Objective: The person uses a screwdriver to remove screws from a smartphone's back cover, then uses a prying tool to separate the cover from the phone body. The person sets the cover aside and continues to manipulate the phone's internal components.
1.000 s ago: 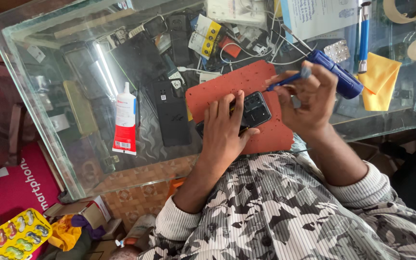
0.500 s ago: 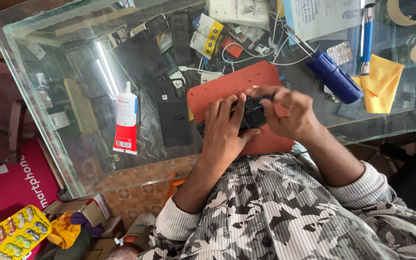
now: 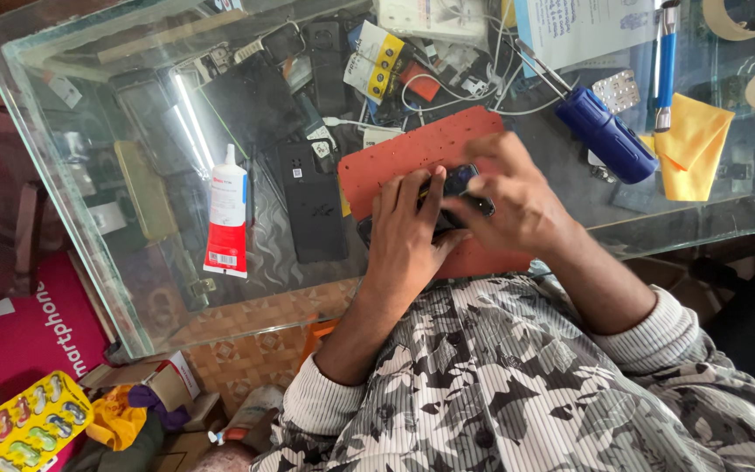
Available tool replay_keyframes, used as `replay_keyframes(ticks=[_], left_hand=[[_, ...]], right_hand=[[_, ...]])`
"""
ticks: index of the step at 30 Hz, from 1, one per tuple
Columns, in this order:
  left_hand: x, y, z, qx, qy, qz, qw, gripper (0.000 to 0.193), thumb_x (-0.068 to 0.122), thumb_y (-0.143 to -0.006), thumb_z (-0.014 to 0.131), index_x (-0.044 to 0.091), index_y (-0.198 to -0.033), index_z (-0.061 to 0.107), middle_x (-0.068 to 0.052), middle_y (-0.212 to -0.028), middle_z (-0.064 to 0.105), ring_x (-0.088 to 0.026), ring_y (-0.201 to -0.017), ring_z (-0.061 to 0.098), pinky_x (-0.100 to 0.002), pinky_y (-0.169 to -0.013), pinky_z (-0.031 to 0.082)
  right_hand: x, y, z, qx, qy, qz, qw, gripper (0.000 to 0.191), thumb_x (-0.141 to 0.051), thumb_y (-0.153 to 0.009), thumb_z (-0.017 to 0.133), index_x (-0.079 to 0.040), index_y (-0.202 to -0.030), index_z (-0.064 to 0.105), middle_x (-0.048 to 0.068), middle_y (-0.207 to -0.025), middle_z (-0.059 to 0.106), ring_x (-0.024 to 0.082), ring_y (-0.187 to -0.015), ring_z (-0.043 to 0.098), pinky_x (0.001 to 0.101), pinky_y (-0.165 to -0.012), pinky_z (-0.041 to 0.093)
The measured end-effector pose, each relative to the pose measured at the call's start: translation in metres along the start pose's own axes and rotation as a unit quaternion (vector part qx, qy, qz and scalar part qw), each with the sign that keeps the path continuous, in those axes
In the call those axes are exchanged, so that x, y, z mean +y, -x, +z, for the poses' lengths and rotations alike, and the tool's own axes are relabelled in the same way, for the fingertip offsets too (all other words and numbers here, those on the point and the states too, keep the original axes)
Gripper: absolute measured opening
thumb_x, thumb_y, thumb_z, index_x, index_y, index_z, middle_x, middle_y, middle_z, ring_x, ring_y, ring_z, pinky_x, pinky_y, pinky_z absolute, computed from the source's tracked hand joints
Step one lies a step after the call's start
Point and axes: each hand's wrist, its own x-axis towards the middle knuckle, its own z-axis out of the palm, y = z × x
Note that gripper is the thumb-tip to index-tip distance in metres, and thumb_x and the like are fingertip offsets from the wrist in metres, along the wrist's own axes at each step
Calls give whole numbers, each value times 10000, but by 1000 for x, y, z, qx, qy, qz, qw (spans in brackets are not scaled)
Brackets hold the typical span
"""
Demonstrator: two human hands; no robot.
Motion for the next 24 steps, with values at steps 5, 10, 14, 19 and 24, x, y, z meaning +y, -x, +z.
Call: replay_keyframes(ticks=[5,10,14,19,24], left_hand=[[0,0,1,-1,5,-4,1000,877,367,-702,900,25,-1425,541,-136,-1314,527,-348,-1222,515,-511,-998,427],[0,-1,1,6,7,3,1000,863,366,-709,904,24,-1415,544,-139,-1345,540,-341,-1216,519,-502,-991,428],[0,-1,0,-10,7,-7,1000,877,371,-693,907,27,-1417,554,-146,-1309,548,-344,-1177,521,-501,-959,428],[0,-2,0,7,5,4,1000,869,367,-696,904,24,-1413,551,-139,-1319,548,-338,-1200,524,-497,-988,430],[0,-1,1,-6,7,-5,1000,871,369,-697,909,29,-1418,558,-141,-1299,553,-342,-1182,527,-500,-986,428]], right_hand=[[10,5,4,-22,-82,-4,996,672,208,-855,579,-195,-1318,305,174,-1058,654,392,-1041,705,608,-914,539],[20,10,4,14,-29,35,999,774,75,-899,804,-182,-1385,260,265,-1126,610,341,-1039,665,431,-784,602],[19,9,3,-30,-82,-17,996,728,208,-863,563,-205,-1373,251,164,-1092,660,375,-1156,629,590,-941,524],[18,6,1,18,-48,20,999,756,89,-900,784,-173,-1407,287,236,-1144,604,316,-1158,631,474,-883,602],[17,3,2,-31,-112,-32,993,683,211,-833,479,-180,-1338,238,169,-1083,646,440,-1164,611,678,-1006,452]])
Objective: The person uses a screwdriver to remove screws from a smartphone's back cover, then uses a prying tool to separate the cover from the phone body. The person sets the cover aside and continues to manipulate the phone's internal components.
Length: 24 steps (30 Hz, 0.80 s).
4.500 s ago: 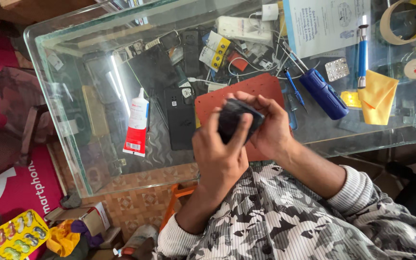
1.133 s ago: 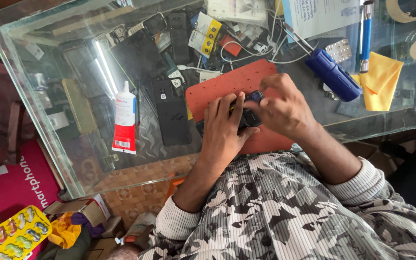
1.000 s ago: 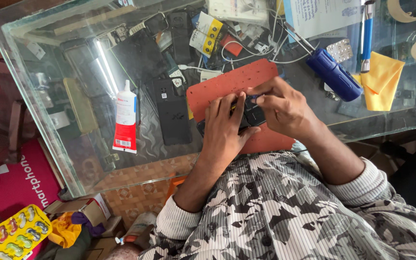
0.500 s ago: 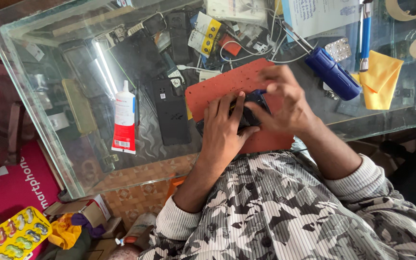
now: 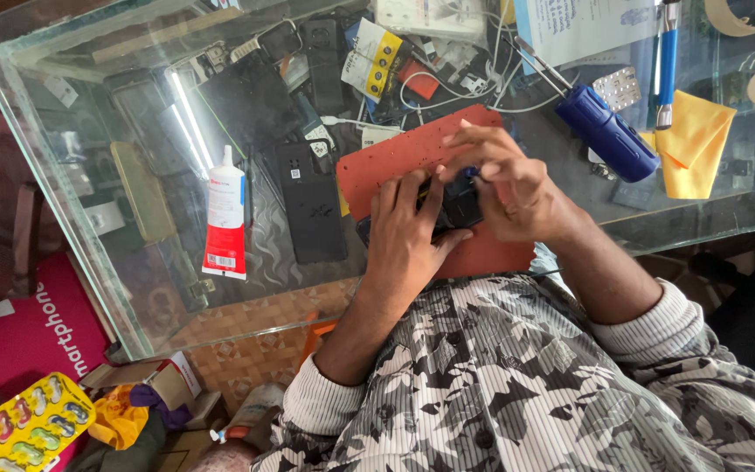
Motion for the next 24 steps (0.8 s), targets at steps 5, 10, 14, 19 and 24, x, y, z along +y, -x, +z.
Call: replay_keyframes(ticks=[5,10,14,19,24], left_hand=[[0,0,1,9,2,9,1000,878,365,-690,911,31,-1419,551,-146,-1309,551,-347,-1205,527,-509,-1001,423],[2,0,0,3,0,1,1000,876,359,-681,914,36,-1414,557,-145,-1316,552,-349,-1201,524,-506,-1003,430],[2,-1,-2,-2,-4,2,1000,878,373,-699,909,17,-1417,552,-151,-1319,545,-347,-1214,526,-503,-995,429],[2,0,-1,-17,-19,-4,1000,873,391,-715,898,21,-1427,552,-146,-1310,543,-341,-1195,525,-502,-996,433],[0,0,-1,0,-15,15,1000,866,414,-738,884,18,-1428,541,-139,-1320,536,-342,-1228,526,-500,-1011,435]], right_hand=[[-4,-6,-1,50,33,40,997,692,137,-919,673,-197,-1384,285,199,-1081,631,345,-1051,687,511,-871,608],[-9,-12,-1,29,67,17,997,752,119,-852,651,-192,-1392,230,185,-1052,626,413,-1014,648,549,-853,527],[-7,-12,0,42,3,38,998,772,159,-903,641,-225,-1440,243,167,-1070,603,328,-975,685,514,-920,594],[-1,-4,-4,38,44,16,998,768,125,-835,642,-181,-1407,230,179,-1071,599,369,-976,622,512,-835,547],[2,10,0,39,109,56,992,725,154,-945,722,-140,-1427,268,203,-1127,642,339,-991,702,434,-770,592]])
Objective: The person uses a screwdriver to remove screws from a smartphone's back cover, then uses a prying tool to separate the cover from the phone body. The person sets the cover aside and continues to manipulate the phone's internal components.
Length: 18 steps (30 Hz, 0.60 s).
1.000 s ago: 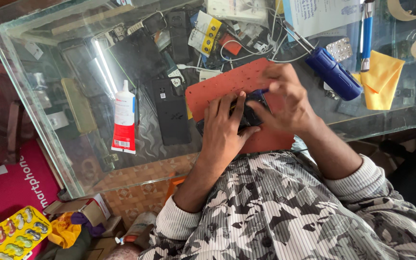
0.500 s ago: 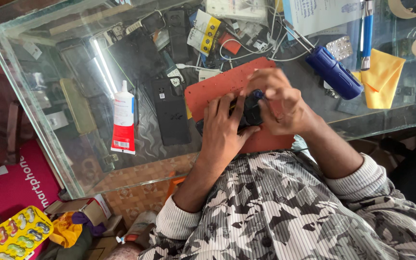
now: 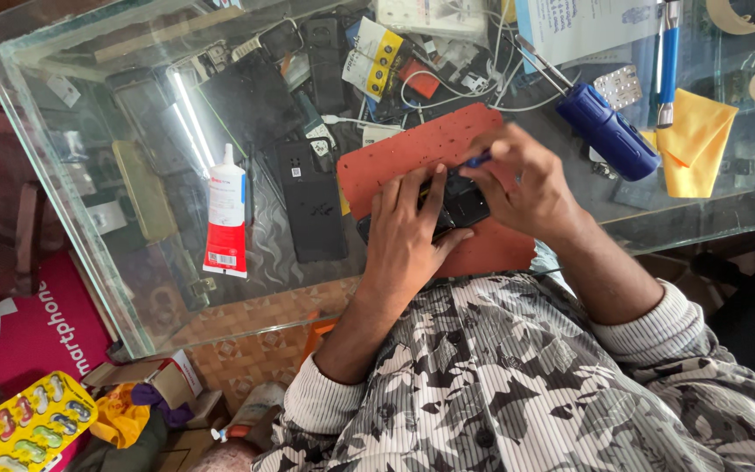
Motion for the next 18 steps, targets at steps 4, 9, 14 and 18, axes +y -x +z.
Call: replay_keyframes(ticks=[4,9,14,18], left_hand=[[-1,-1,-4,8,1,12,1000,864,438,-731,865,-5,-1403,551,-163,-1340,527,-350,-1220,532,-497,-995,435],[-7,-12,-7,29,29,20,999,542,346,-862,816,-6,-1241,656,-108,-1165,588,-307,-1078,578,-462,-933,486],[-18,-45,-1,39,54,41,997,74,74,-924,721,39,-987,705,-76,-934,639,-291,-943,631,-429,-817,529],[-21,-63,-1,-24,46,62,997,51,33,-850,711,43,-864,662,-79,-887,650,-292,-923,653,-434,-781,540]], right_hand=[[1,7,1,-8,-175,2,984,733,267,-935,441,-197,-1443,190,255,-1149,627,363,-1033,724,446,-834,636],[-2,13,-8,82,-123,89,985,824,273,-1012,450,-273,-1495,66,264,-1144,628,315,-981,744,419,-887,635],[-7,23,-16,94,-166,141,971,828,236,-1068,481,-286,-1548,53,252,-1142,630,304,-1022,723,434,-979,627],[-5,33,-14,110,-171,156,967,825,224,-1089,463,-296,-1572,41,231,-1133,621,297,-1048,721,454,-1045,627]])
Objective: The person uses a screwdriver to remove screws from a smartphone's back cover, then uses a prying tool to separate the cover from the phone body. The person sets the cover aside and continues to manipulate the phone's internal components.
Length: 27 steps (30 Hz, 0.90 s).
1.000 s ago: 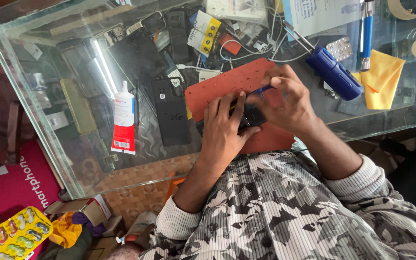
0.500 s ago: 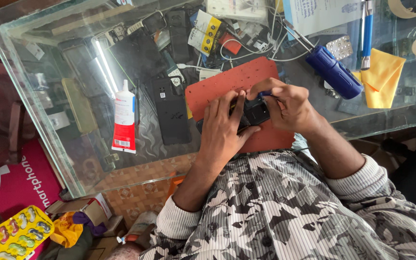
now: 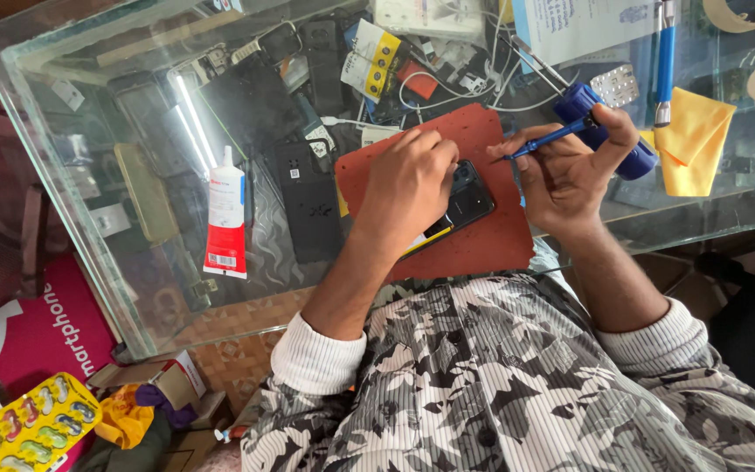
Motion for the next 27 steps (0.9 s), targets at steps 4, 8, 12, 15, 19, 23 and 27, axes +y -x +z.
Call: replay_keyframes(ticks=[4,8,12,15,19,23,27], left_hand=[[1,-10,-3,-45,-64,59,995,43,16,-822,676,50,-834,653,-86,-886,649,-276,-943,663,-409,-773,553],[4,-16,-3,-68,-153,168,972,60,37,-812,678,56,-760,655,-80,-842,643,-242,-922,669,-374,-737,552],[6,-21,-1,-69,-237,228,942,57,63,-738,680,82,-685,674,-48,-799,647,-205,-886,658,-333,-749,558],[8,-25,3,-78,-272,249,926,63,83,-707,682,101,-647,676,-29,-759,641,-185,-855,648,-319,-735,550],[8,-29,13,-97,-321,272,902,92,106,-735,694,120,-646,676,-9,-711,617,-166,-823,630,-311,-731,539],[1,-30,15,-42,-274,279,920,116,103,-757,738,128,-683,652,-2,-744,593,-175,-855,626,-343,-808,552],[-11,-27,-1,-67,-119,217,967,184,152,-673,752,51,-788,650,-69,-841,606,-231,-883,629,-367,-826,559]], right_hand=[[8,7,-3,10,-5,15,1000,802,219,-1095,475,-274,-1555,41,219,-1125,623,285,-1044,723,441,-1037,624],[11,7,-4,15,-19,24,999,780,204,-1118,491,-258,-1550,35,219,-1156,622,287,-1056,722,408,-998,596],[-3,-2,-9,11,67,62,996,786,177,-1122,548,-155,-1631,50,190,-1173,644,227,-1027,713,358,-936,608],[-22,-11,-19,-30,279,107,954,767,123,-1026,635,-30,-1648,214,149,-1051,672,219,-886,710,360,-813,599],[-43,-18,-21,-92,432,76,894,645,27,-1021,637,11,-1615,388,197,-1061,630,352,-869,659,436,-749,546],[-51,-18,-14,-103,483,89,865,513,-17,-1026,624,-13,-1526,511,163,-1058,611,348,-838,662,436,-702,549],[-51,-17,-10,-95,510,68,852,477,1,-959,640,-39,-1433,609,128,-1092,608,315,-869,671,417,-700,552]])
